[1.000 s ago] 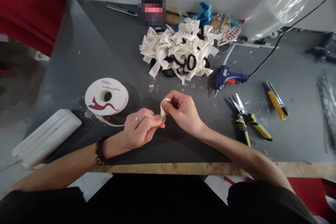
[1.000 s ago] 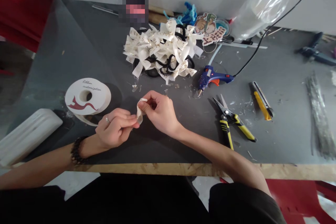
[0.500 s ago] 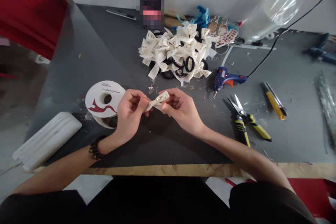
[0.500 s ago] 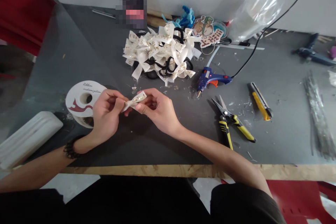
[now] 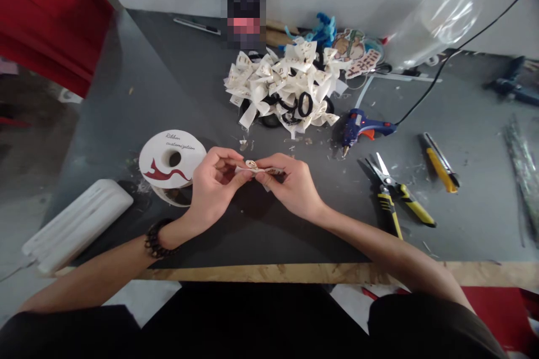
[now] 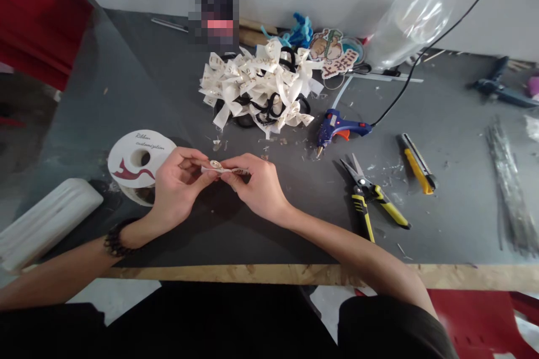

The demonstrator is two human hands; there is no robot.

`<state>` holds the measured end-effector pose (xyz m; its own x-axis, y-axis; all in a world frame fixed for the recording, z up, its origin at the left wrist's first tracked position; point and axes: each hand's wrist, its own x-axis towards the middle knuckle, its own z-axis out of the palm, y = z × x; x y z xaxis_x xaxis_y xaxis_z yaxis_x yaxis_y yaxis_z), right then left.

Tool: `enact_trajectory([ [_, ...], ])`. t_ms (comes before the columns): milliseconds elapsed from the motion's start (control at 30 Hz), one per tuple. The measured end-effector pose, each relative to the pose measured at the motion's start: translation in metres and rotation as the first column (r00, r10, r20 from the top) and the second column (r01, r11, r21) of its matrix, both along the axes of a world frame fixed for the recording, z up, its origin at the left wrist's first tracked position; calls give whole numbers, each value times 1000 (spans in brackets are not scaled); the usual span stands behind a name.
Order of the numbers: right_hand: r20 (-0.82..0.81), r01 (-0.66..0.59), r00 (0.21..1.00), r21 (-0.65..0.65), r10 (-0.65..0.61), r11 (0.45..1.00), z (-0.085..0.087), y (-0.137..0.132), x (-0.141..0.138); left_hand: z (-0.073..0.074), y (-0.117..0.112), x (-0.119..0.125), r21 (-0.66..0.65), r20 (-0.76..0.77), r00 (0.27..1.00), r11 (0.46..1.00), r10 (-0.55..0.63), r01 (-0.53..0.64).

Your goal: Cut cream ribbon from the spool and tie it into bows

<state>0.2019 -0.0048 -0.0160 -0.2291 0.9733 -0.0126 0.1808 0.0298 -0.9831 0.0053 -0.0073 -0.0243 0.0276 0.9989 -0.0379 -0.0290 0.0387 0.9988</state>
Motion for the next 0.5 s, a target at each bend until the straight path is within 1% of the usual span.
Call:
enact_trajectory([
  [33,-1,-5,1000,-5,5,1000,-1,0,0,0,-1,0,8,-14,1000,1000,12,-12],
  [100,-43,-20,999,-66,17,998,-2,0,0,1,-4,1,12,-28,999,1000,25,-25],
  [200,-160,-47,987,-179,18,983,-5,1,-2,0,-6,2,18,-27,1000,1000,12,-12],
  [300,-290,-44,957,-245,-30,968,-7,1,-5,1,-5,3,44,-15,1000,999,-1,2],
  [400,-304,-38,952,-251,-41,967,-7,1,-4,2,-5,3,43,-27,999,999,-17,18],
  [500,-252,-96,967,-198,44,976,-3,4,0,4,-6,2,39,-38,998,998,-45,47],
])
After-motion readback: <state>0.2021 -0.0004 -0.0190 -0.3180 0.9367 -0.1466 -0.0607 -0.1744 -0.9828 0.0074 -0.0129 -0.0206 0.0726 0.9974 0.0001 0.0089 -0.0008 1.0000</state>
